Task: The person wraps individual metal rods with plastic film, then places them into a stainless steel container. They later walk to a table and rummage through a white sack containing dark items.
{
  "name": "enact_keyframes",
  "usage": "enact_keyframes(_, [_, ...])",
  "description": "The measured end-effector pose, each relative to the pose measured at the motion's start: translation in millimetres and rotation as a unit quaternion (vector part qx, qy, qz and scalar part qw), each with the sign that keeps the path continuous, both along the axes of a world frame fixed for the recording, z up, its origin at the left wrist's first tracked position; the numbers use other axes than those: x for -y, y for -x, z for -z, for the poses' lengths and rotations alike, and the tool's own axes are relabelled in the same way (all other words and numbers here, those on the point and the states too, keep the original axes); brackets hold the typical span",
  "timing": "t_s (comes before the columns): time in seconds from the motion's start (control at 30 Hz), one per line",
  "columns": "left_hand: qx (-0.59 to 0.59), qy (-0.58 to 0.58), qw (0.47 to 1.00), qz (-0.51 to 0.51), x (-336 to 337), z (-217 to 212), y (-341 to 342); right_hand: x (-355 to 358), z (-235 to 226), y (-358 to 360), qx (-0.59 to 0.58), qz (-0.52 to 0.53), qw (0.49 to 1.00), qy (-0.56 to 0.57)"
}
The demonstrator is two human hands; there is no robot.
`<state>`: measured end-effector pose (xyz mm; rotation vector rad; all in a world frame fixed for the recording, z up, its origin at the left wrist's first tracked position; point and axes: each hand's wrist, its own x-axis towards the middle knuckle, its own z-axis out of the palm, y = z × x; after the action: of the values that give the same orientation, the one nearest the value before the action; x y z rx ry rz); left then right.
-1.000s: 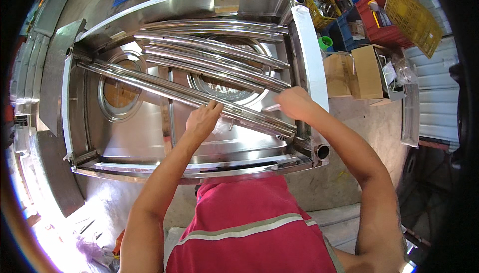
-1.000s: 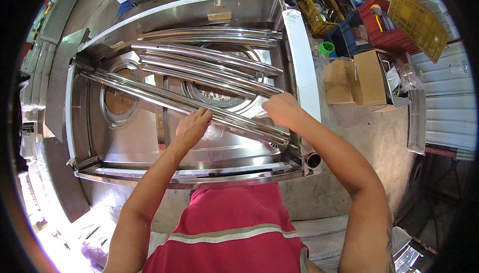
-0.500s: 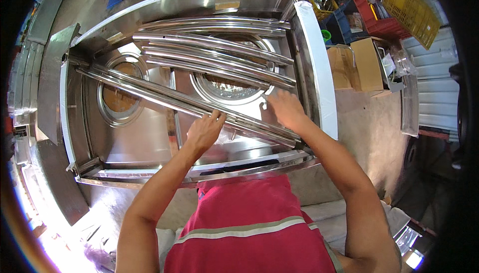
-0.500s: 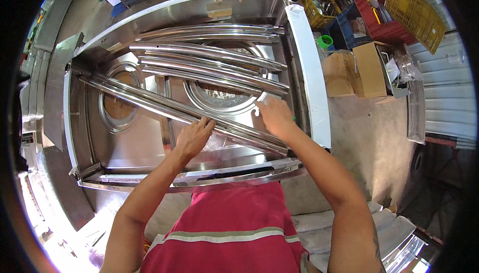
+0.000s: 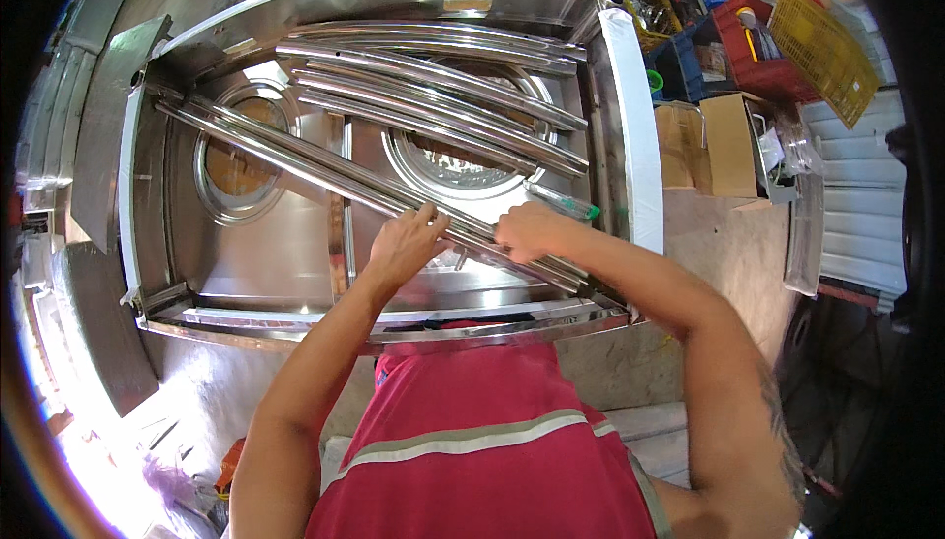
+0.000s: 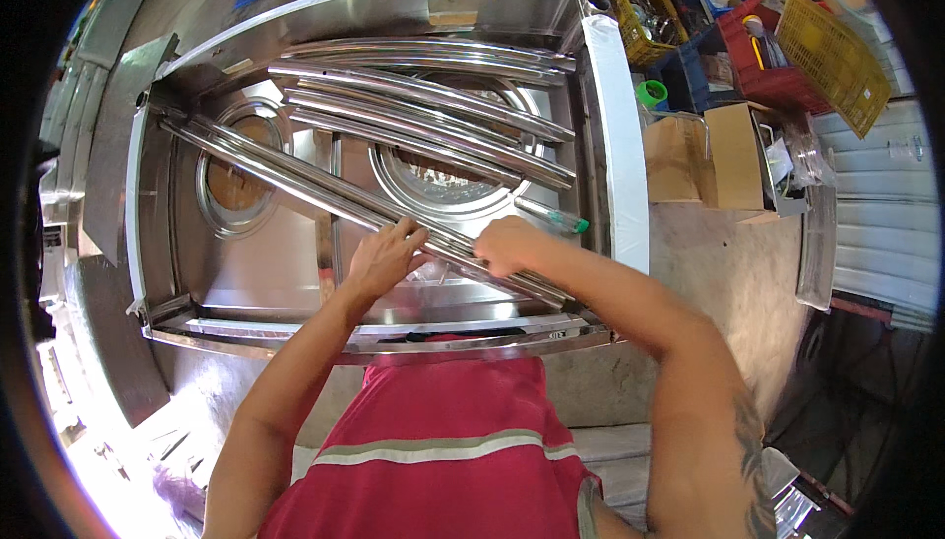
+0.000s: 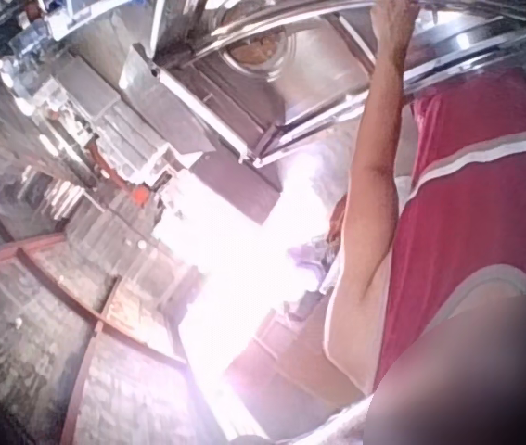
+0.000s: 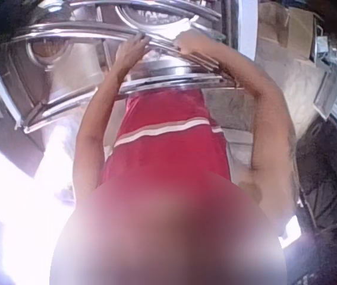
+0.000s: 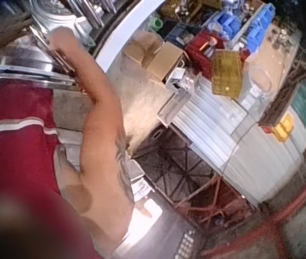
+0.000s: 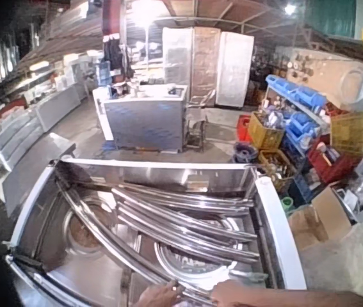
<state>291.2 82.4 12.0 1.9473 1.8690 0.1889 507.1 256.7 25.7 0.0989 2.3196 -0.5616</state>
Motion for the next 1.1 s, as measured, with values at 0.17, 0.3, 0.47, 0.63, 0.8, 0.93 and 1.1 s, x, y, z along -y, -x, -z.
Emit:
enact_keyframes(0.17, [-0.007, 0.017, 1.0, 0.0, -5.8, -0.6, 3.3, -30.4, -10.2, -43.2, 0.04, 0.106, 0.994, -0.012])
enact_keyframes(0.3, [-0.003, 0.055, 0.998, -0.027, -19.9, -17.1, -9.7, -22.4, 3.9, -42.7, -0.09, 0.268, 0.959, 0.031])
enact_keyframes(0.47, [0.008, 0.103, 0.994, -0.03, -51.2, -24.1, -69.7, 21.8, 3.2, -37.8, 0.104, 0.231, 0.967, 0.016])
enact_keyframes(0.63, [0.039, 0.146, 0.988, -0.041, -70.3, -3.7, -98.0, 58.7, 16.6, -47.6, -0.015, 0.313, 0.943, -0.111])
enact_keyframes(0.8, [0.175, 0.116, 0.975, -0.074, -58.6, 3.8, -77.6, 59.0, 47.4, -55.3, -0.062, 0.339, 0.93, -0.132])
enact_keyframes(0.93, [0.288, 0.071, 0.949, -0.104, -33.5, -13.9, -76.2, 45.9, 51.7, -50.7, -0.044, 0.336, 0.931, -0.134])
enact_keyframes(1.1, [0.279, 0.081, 0.956, 0.044, -3.2, -41.0, -75.7, 1.2, 43.6, -51.2, 0.006, 0.346, 0.938, 0.003])
